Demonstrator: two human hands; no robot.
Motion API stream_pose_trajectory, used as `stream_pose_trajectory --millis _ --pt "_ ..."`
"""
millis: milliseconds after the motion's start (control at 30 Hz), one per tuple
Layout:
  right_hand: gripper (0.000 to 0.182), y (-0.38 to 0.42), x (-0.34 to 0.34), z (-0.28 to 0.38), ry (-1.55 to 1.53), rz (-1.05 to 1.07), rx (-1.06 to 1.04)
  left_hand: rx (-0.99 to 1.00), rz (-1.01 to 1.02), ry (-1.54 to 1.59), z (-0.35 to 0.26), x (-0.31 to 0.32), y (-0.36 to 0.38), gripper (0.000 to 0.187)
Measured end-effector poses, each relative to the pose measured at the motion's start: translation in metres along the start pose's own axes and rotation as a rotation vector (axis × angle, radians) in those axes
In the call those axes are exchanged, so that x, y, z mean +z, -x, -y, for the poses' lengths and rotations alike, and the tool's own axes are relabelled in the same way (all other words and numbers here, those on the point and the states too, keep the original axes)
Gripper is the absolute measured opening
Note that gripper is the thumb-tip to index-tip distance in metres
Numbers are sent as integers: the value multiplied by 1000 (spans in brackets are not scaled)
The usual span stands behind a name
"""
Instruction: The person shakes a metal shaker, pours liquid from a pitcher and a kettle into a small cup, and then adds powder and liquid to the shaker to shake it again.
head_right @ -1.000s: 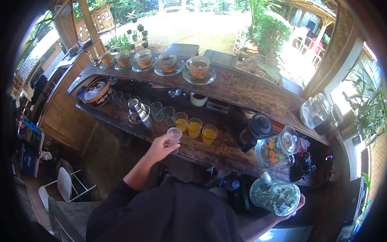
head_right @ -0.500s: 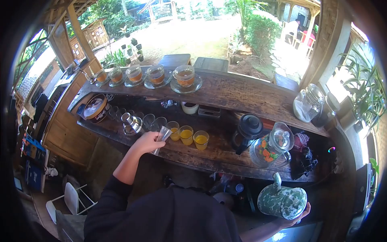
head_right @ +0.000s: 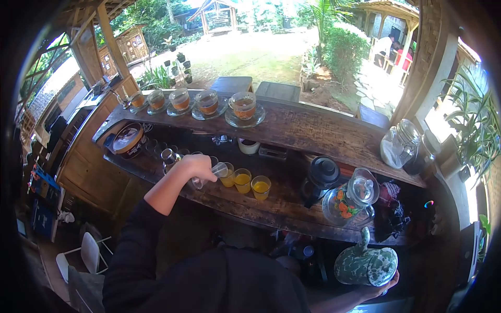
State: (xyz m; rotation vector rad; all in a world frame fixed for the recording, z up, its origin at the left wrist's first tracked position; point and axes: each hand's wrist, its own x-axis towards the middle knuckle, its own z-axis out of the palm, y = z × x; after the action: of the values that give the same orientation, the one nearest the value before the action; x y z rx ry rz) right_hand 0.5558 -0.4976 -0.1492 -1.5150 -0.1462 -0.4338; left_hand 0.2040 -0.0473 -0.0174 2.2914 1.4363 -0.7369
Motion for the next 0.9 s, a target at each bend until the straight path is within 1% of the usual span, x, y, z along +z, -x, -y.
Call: stream_pose_trajectory --millis 67,100,167,200,267,333,367,400,467,533,567,600,667,700,733,800,833,900 --pt "44 -2 2 -3 -132 -64 146 -37 19 -35 -3 -5 -5 32" --pt "44 -3 3 -5 -133 -62 146 -41 25 -50 -2 -5 -10 33" --pt "42 -5 6 -7 -268 -108 207 -44 32 -66 -3 -8 -13 34" --pt "42 -6 6 -7 -266 -109 206 -49 37 -66 -4 -9 -13 34" --pt "42 -7 12 1 -287 -187 264 -45 44 -69 -11 -13 -5 34" --pt "42 -9 16 6 -267 -236 254 -27 -35 -93 -19 -16 14 34" --pt "41 -12 19 6 -311 -237 226 68 -92 -100 -18 -10 14 34" --pt "41 -13 19 2 -346 -243 196 147 -85 -49 -19 -5 17 35" --pt "40 -19 25 3 -336 -267 155 432 -65 0 -34 3 35 35" --pt "40 -27 29 -8 -407 -234 92 791 122 297 -47 26 33 34" --pt "37 -29 34 -9 -444 -207 59 866 231 390 -59 37 30 35" --pt "33 -30 41 -8 -419 -235 47 935 341 478 -73 48 25 37" --pt "30 -30 55 -3 -418 -280 95 1174 286 653 -102 82 5 38" --pt "30 -28 64 0 -456 -284 121 1250 162 642 -118 92 -4 38" --pt "29 -27 71 -2 -485 -272 106 1320 38 634 -135 103 -13 39" --pt "30 -33 78 -26 -410 -291 65 1283 19 700 -162 127 -34 40" --pt "28 -31 87 -25 -398 -308 48 1281 21 702 -175 138 -38 40" --pt "26 -33 99 -30 -455 -324 80 1094 145 953 -197 155 -41 40"
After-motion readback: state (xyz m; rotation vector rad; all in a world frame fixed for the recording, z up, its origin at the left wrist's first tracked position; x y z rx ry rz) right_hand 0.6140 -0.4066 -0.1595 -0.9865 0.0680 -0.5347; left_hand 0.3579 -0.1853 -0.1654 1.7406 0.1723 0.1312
